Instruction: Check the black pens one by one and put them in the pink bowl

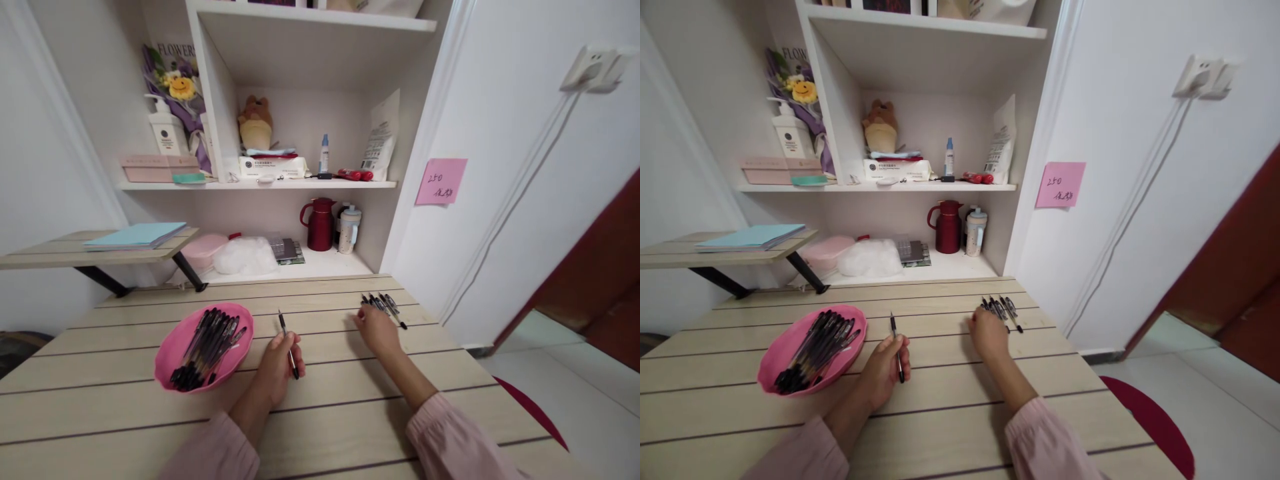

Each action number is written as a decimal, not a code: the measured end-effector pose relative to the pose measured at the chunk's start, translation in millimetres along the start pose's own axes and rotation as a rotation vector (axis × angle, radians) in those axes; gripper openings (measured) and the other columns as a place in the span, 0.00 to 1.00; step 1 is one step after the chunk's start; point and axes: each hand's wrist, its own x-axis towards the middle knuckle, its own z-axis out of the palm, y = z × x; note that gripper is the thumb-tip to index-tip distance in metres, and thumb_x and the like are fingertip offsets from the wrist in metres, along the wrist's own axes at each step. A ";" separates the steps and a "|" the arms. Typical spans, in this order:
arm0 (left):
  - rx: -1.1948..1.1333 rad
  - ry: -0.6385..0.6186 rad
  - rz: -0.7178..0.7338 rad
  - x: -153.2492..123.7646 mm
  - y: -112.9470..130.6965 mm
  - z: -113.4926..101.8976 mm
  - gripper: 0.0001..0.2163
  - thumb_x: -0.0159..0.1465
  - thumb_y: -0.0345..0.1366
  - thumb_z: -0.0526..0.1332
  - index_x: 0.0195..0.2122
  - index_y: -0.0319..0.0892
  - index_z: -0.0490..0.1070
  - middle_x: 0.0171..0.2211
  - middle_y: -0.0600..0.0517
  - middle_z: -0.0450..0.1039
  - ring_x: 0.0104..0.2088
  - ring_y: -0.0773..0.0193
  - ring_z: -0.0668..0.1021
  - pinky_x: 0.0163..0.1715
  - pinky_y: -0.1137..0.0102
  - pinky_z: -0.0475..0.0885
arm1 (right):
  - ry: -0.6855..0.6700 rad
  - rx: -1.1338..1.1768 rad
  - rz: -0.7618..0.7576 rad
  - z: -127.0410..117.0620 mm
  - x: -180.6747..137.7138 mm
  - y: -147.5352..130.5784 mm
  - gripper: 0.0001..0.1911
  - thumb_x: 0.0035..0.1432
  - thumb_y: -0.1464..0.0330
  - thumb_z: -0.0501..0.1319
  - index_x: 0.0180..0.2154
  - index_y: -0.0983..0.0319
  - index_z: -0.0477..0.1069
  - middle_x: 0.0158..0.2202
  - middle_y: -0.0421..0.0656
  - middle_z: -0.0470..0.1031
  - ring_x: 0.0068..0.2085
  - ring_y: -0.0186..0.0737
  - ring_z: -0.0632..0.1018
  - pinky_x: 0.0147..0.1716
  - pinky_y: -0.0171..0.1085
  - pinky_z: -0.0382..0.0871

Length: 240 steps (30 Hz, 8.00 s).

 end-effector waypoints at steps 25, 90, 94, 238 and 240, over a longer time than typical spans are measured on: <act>0.232 -0.196 0.028 0.5 -6.0 1.2 0.15 0.59 0.48 0.52 0.33 0.41 0.64 0.14 0.63 0.57 0.09 0.78 0.52 0.09 0.79 0.44 | -0.069 0.372 -0.031 -0.4 2.4 -8.2 0.05 0.47 0.69 0.55 0.27 0.63 0.69 0.24 0.42 0.73 0.26 0.36 0.73 0.26 0.34 0.63; 0.400 -0.246 0.078 -6.4 -4.5 8.4 0.13 0.59 0.45 0.52 0.33 0.39 0.65 0.11 0.63 0.56 0.11 0.76 0.51 0.14 0.75 0.44 | -0.511 1.334 -0.039 -2.8 -32.3 -56.2 0.16 0.38 0.61 0.67 0.29 0.64 0.71 0.19 0.36 0.66 0.17 0.24 0.58 0.15 0.29 0.46; 0.421 -0.252 0.096 -4.2 -6.8 6.3 0.14 0.58 0.45 0.53 0.33 0.38 0.67 0.11 0.62 0.56 0.11 0.75 0.53 0.14 0.75 0.45 | -0.419 1.336 -0.019 1.7 -31.7 -55.6 0.16 0.36 0.61 0.68 0.19 0.64 0.65 0.13 0.32 0.59 0.15 0.23 0.55 0.14 0.29 0.43; 1.194 0.360 0.337 -13.1 92.3 -40.8 0.08 0.56 0.34 0.54 0.31 0.42 0.72 0.34 0.48 0.73 0.39 0.60 0.72 0.37 0.70 0.64 | -0.270 1.320 0.094 31.4 -25.2 -47.5 0.24 0.44 0.49 0.59 0.30 0.64 0.70 0.22 0.41 0.71 0.17 0.27 0.64 0.15 0.29 0.51; 1.334 0.479 0.275 -16.6 109.9 -60.8 0.08 0.55 0.33 0.53 0.26 0.41 0.72 0.32 0.45 0.73 0.39 0.55 0.73 0.35 0.67 0.63 | -0.273 1.309 0.097 32.3 -26.7 -49.2 0.23 0.44 0.49 0.60 0.29 0.64 0.70 0.22 0.41 0.71 0.17 0.26 0.64 0.15 0.28 0.52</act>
